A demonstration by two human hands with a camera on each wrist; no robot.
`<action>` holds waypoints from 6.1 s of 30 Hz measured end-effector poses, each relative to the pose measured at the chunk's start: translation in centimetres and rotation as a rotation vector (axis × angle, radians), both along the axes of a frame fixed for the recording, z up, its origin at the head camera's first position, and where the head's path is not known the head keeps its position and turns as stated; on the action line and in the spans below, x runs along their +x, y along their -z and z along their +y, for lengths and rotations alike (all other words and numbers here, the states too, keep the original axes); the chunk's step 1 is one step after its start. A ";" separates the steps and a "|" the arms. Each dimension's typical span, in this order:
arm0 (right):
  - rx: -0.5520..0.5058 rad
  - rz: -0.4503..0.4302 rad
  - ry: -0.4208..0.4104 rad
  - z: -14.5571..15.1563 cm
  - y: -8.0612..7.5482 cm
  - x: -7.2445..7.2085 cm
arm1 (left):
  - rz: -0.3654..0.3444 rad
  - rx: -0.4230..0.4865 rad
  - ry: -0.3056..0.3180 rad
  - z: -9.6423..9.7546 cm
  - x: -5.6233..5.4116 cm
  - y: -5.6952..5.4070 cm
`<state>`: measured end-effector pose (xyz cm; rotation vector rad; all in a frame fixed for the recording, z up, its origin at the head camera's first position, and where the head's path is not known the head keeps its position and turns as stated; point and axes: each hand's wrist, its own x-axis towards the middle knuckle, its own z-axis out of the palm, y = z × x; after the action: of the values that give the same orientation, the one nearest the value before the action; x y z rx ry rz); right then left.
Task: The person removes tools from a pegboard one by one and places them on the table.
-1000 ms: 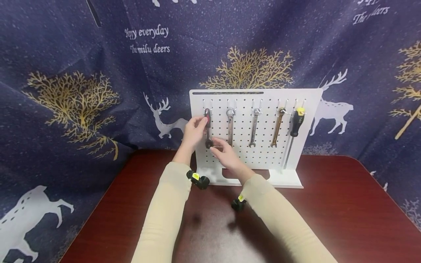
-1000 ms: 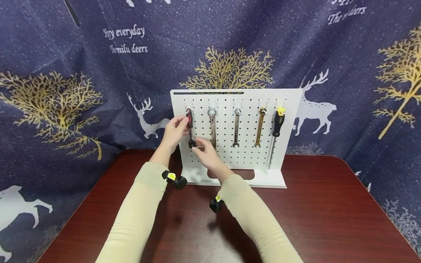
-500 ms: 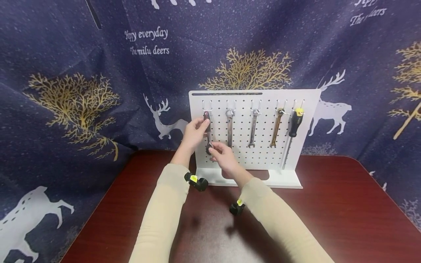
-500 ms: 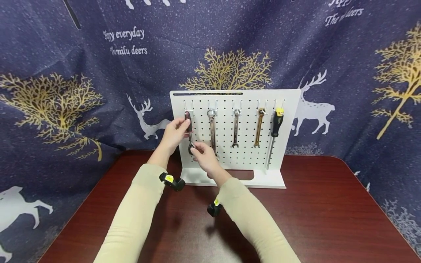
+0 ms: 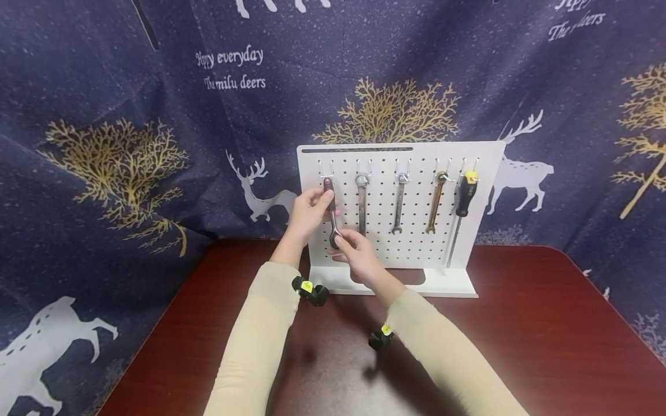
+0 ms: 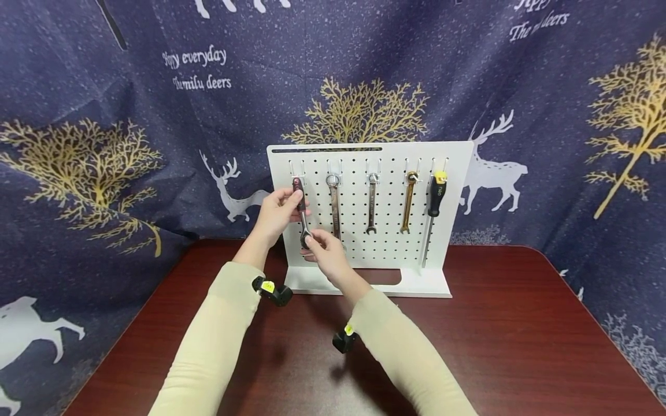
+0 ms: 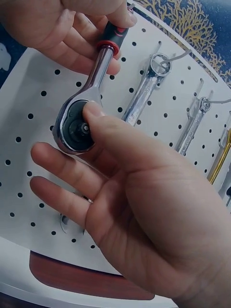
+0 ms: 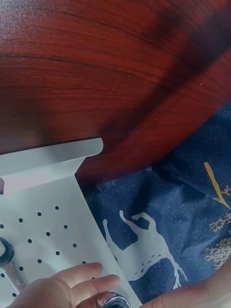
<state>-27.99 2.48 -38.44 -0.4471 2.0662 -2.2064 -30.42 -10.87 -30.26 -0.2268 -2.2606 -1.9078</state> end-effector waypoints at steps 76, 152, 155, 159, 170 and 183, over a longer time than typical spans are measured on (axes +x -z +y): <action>0.391 0.106 -0.243 2.1 5.2 4.7 | -0.113 -0.107 0.140 -1.9 5.0 7.4; 0.588 0.116 -0.349 2.0 8.6 9.5 | -0.270 0.033 0.143 -3.8 8.8 18.8; 0.571 0.115 -0.355 2.0 8.5 9.5 | -0.273 0.030 0.136 -3.8 8.8 18.8; 0.541 0.091 -0.357 2.0 8.5 9.5 | -0.289 0.026 0.126 -3.8 8.8 19.0; 0.320 -0.091 -0.339 2.3 9.0 9.0 | -0.318 0.054 0.118 -3.6 8.9 18.8; 0.196 -0.179 -0.350 2.5 9.3 8.9 | -0.369 0.015 0.169 -3.5 9.1 18.1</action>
<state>-19.10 4.97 -47.73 -0.5243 1.9160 -1.7608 -21.31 -14.35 -48.36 -0.0683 -2.5258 -2.2080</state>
